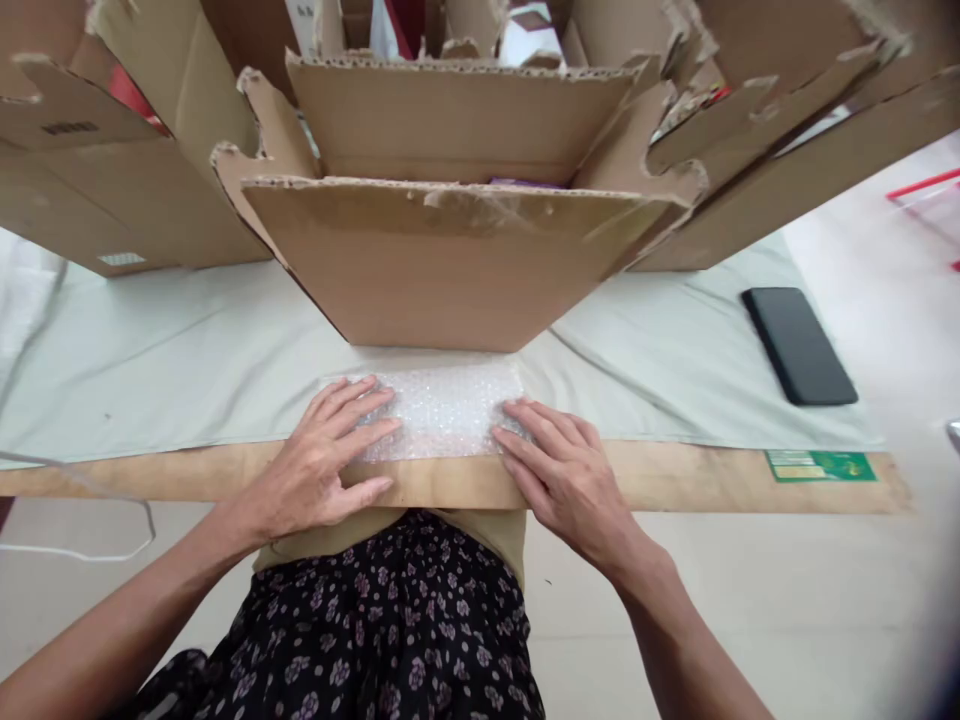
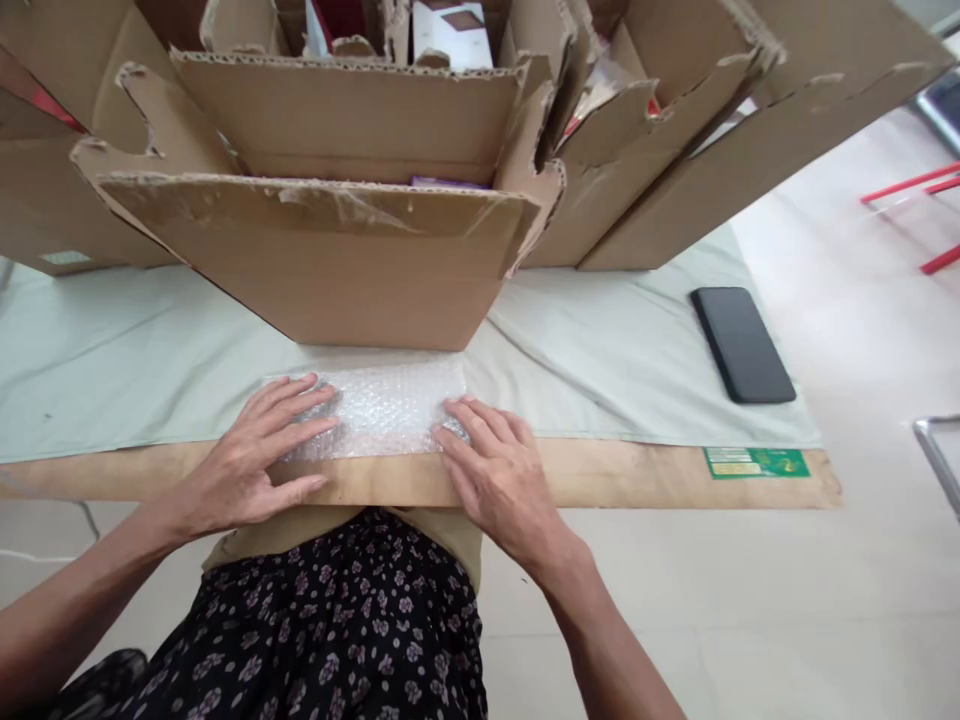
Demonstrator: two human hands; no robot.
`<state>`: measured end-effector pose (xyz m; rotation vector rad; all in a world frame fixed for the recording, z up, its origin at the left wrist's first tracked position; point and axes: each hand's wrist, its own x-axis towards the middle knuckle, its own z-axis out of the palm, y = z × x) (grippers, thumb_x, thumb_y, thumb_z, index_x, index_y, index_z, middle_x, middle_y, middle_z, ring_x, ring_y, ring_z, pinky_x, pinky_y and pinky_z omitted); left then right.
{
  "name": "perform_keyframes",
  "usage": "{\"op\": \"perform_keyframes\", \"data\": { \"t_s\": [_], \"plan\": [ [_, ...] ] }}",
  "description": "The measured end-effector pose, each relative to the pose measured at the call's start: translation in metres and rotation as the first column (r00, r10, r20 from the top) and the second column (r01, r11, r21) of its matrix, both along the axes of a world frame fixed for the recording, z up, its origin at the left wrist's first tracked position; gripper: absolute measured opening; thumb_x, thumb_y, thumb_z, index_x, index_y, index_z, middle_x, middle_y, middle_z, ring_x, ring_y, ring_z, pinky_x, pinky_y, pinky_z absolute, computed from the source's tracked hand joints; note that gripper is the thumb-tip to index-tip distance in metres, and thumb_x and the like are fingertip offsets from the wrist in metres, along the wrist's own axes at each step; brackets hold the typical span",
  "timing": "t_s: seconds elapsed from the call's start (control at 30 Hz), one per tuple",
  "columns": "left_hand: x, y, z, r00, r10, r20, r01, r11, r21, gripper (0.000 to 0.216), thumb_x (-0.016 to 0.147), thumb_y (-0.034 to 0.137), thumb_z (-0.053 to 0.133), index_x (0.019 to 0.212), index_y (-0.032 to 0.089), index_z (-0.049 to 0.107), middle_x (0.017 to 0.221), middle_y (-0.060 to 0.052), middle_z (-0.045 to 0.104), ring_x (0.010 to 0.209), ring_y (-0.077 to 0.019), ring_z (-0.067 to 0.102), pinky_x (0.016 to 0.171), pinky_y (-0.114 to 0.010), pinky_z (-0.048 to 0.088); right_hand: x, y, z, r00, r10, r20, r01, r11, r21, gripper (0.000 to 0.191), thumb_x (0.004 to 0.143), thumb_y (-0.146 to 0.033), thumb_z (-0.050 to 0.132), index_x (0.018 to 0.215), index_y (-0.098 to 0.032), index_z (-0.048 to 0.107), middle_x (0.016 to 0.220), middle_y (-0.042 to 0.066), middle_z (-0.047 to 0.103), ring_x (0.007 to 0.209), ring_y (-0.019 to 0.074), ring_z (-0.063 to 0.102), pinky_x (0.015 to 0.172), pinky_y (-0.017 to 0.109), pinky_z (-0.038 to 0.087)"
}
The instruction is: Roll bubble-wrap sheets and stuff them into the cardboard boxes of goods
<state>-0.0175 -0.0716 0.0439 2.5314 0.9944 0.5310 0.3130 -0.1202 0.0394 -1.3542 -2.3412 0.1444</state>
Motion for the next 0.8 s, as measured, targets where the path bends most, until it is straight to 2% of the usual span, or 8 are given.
{"op": "perform_keyframes", "data": {
  "t_s": [0.1, 0.2, 0.33, 0.4, 0.5, 0.63, 0.73, 0.8],
  "plan": [
    [0.001, -0.004, 0.002, 0.999, 0.024, -0.036, -0.023, 0.999, 0.029, 0.050, 0.089, 0.029, 0.074, 0.137, 0.022, 0.064, 0.153, -0.015, 0.060, 0.150, -0.0374, 0.047, 0.126, -0.064, 0.029, -0.011, 0.014, 0.000, 0.992, 0.021, -0.123, -0.012, 0.997, 0.070, 0.026, 0.100, -0.006, 0.056, 0.110, -0.023, 0.072, 0.122, 0.006, 0.078, 0.120, 0.0257, 0.071, 0.097, 0.044, 0.052],
    [0.000, -0.007, 0.002, 0.996, 0.034, -0.077, -0.030, 0.998, 0.056, 0.052, 0.088, 0.031, 0.075, 0.138, 0.021, 0.064, 0.152, -0.016, 0.061, 0.147, -0.0381, 0.050, 0.126, -0.065, 0.029, -0.009, 0.018, 0.005, 0.975, 0.015, -0.223, 0.008, 0.995, 0.100, 0.022, 0.101, -0.006, 0.054, 0.109, -0.021, 0.069, 0.108, 0.005, 0.080, 0.104, 0.0217, 0.074, 0.090, 0.040, 0.052],
    [-0.001, -0.008, -0.002, 0.994, 0.050, -0.098, -0.042, 0.995, 0.088, 0.045, 0.093, 0.030, 0.070, 0.136, 0.018, 0.064, 0.150, -0.017, 0.062, 0.145, -0.0370, 0.052, 0.124, -0.065, 0.031, 0.001, 0.012, 0.009, 0.994, 0.058, -0.091, -0.057, 0.998, 0.015, 0.021, 0.102, -0.017, 0.057, 0.121, -0.017, 0.066, 0.126, 0.012, 0.075, 0.118, 0.0275, 0.070, 0.094, 0.044, 0.052],
    [-0.001, -0.008, -0.004, 0.994, 0.052, -0.095, -0.040, 0.992, 0.120, 0.039, 0.095, 0.028, 0.067, 0.132, 0.017, 0.065, 0.148, -0.018, 0.064, 0.144, -0.0366, 0.054, 0.122, -0.064, 0.034, 0.002, 0.010, 0.004, 0.998, 0.054, -0.015, -0.054, 0.998, 0.018, 0.021, 0.103, -0.017, 0.057, 0.119, -0.018, 0.069, 0.133, 0.011, 0.073, 0.123, 0.0290, 0.068, 0.095, 0.045, 0.051],
    [0.000, -0.007, -0.005, 0.994, 0.052, -0.099, -0.037, 0.988, 0.148, 0.038, 0.095, 0.030, 0.066, 0.131, 0.017, 0.066, 0.145, -0.018, 0.066, 0.141, -0.0373, 0.056, 0.120, -0.064, 0.037, 0.002, 0.016, -0.005, 0.999, 0.012, -0.048, -0.008, 0.996, 0.090, 0.020, 0.102, -0.010, 0.055, 0.105, -0.021, 0.072, 0.123, 0.006, 0.078, 0.114, 0.0243, 0.072, 0.092, 0.041, 0.051],
    [0.002, -0.005, -0.003, 0.991, 0.052, -0.125, -0.033, 0.988, 0.151, 0.047, 0.093, 0.035, 0.068, 0.136, 0.014, 0.063, 0.145, -0.020, 0.066, 0.140, -0.0397, 0.058, 0.118, -0.066, 0.037, 0.002, 0.021, 0.000, 0.987, -0.015, -0.161, 0.029, 0.996, 0.087, 0.018, 0.103, -0.013, 0.053, 0.103, -0.021, 0.070, 0.106, 0.004, 0.080, 0.097, 0.0205, 0.075, 0.087, 0.039, 0.051],
    [0.004, -0.005, -0.003, 0.991, 0.068, -0.117, -0.049, 0.987, 0.153, 0.038, 0.097, 0.031, 0.064, 0.131, 0.016, 0.067, 0.144, -0.018, 0.068, 0.138, -0.0381, 0.059, 0.118, -0.065, 0.038, 0.003, 0.015, 0.007, 0.995, 0.058, -0.077, -0.061, 0.998, -0.030, 0.020, 0.101, -0.021, 0.058, 0.117, -0.021, 0.070, 0.127, 0.009, 0.075, 0.114, 0.0263, 0.071, 0.094, 0.045, 0.053],
    [0.004, -0.004, -0.004, 0.991, 0.084, -0.100, -0.069, 0.987, 0.149, 0.031, 0.100, 0.027, 0.059, 0.128, 0.018, 0.070, 0.142, -0.015, 0.070, 0.137, -0.0358, 0.061, 0.118, -0.063, 0.040, 0.002, 0.011, 0.006, 0.997, 0.077, 0.019, -0.076, 0.997, -0.032, 0.024, 0.101, -0.020, 0.058, 0.121, -0.021, 0.071, 0.136, 0.011, 0.071, 0.122, 0.0293, 0.067, 0.096, 0.047, 0.053]
  ]
}}
